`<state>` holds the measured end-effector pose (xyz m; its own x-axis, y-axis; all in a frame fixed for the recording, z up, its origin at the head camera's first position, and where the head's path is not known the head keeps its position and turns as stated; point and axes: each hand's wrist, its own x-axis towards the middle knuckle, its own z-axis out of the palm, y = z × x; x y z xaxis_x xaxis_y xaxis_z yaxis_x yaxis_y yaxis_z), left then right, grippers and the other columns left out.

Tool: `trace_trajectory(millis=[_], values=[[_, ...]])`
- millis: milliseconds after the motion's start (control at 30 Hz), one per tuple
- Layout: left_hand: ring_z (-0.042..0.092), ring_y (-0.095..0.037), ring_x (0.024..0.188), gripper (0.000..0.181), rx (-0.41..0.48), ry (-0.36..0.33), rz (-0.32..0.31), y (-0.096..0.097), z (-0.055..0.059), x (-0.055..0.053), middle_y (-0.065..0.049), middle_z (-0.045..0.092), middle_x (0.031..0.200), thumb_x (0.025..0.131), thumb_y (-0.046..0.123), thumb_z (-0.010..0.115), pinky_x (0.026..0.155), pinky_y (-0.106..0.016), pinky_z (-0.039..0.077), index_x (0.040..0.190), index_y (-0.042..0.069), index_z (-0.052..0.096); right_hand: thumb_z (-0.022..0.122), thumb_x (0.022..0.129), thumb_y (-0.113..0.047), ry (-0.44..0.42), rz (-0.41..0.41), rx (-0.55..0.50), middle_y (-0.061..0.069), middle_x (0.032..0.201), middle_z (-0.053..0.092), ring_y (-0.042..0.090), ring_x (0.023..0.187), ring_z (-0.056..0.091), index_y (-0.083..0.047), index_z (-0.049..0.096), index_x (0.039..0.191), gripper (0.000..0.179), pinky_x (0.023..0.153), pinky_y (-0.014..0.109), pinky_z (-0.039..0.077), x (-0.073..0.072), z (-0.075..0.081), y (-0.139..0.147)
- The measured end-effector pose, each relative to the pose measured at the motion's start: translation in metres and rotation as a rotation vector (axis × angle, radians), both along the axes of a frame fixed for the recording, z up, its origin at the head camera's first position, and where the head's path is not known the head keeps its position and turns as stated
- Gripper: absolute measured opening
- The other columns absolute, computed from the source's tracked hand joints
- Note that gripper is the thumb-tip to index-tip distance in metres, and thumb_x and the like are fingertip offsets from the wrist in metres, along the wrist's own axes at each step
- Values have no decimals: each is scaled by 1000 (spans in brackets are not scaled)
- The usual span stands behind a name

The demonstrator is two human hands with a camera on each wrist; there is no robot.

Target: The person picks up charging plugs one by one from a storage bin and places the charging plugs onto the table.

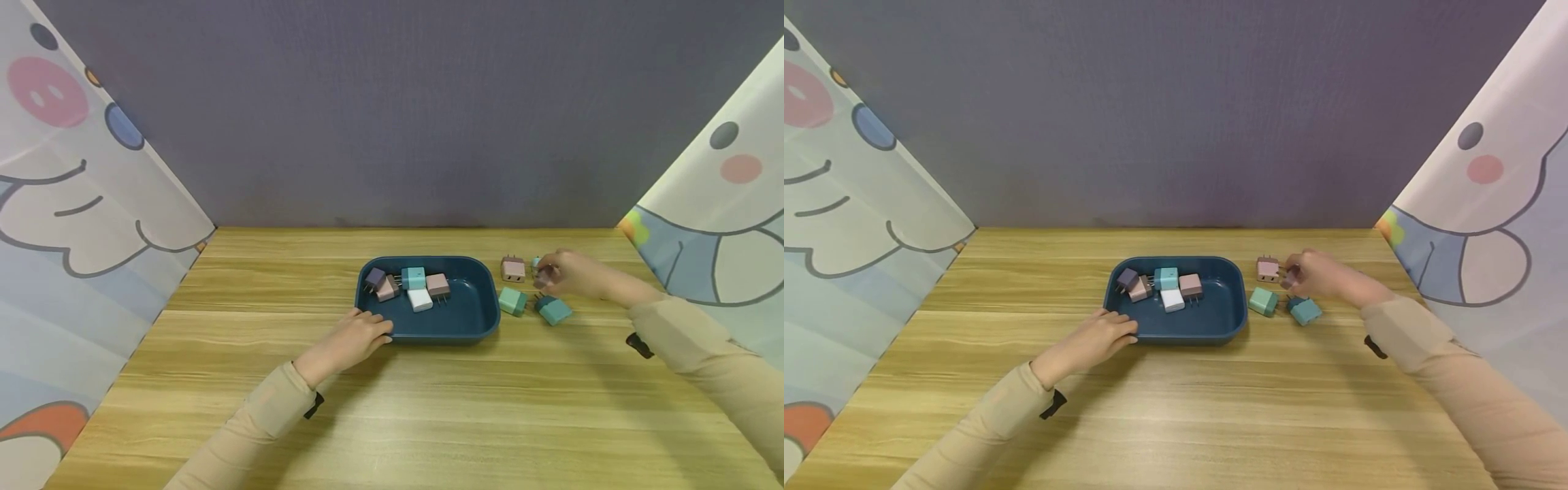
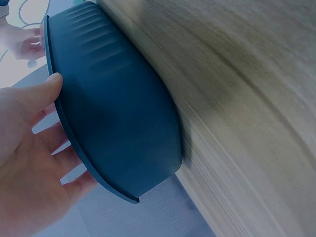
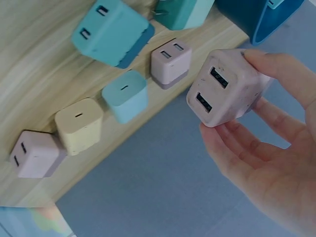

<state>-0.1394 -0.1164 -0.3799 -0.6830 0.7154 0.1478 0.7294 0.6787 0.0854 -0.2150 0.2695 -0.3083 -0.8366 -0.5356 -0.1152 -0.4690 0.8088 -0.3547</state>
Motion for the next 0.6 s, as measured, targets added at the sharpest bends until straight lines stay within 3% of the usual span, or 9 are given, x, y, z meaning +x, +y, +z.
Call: trace_trajectory(millis=[333, 600], values=[[49, -13, 66, 9, -8, 21, -1, 0, -2, -2, 3, 55, 74, 86, 23, 57, 61, -26, 29, 82, 17, 53, 66, 70, -3, 36, -20, -18, 5, 78, 58, 13, 68, 48, 13, 58, 97, 32, 60, 29, 42, 5, -8, 20], [50, -12, 66, 10, -6, 19, -2, 0, -2, -1, 4, 56, 75, 87, 24, 56, 61, -26, 30, 82, 17, 53, 65, 68, -2, 19, -52, 12, 12, 85, 61, 17, 73, 53, 15, 55, 102, 40, 66, 36, 45, 5, -14, 33]])
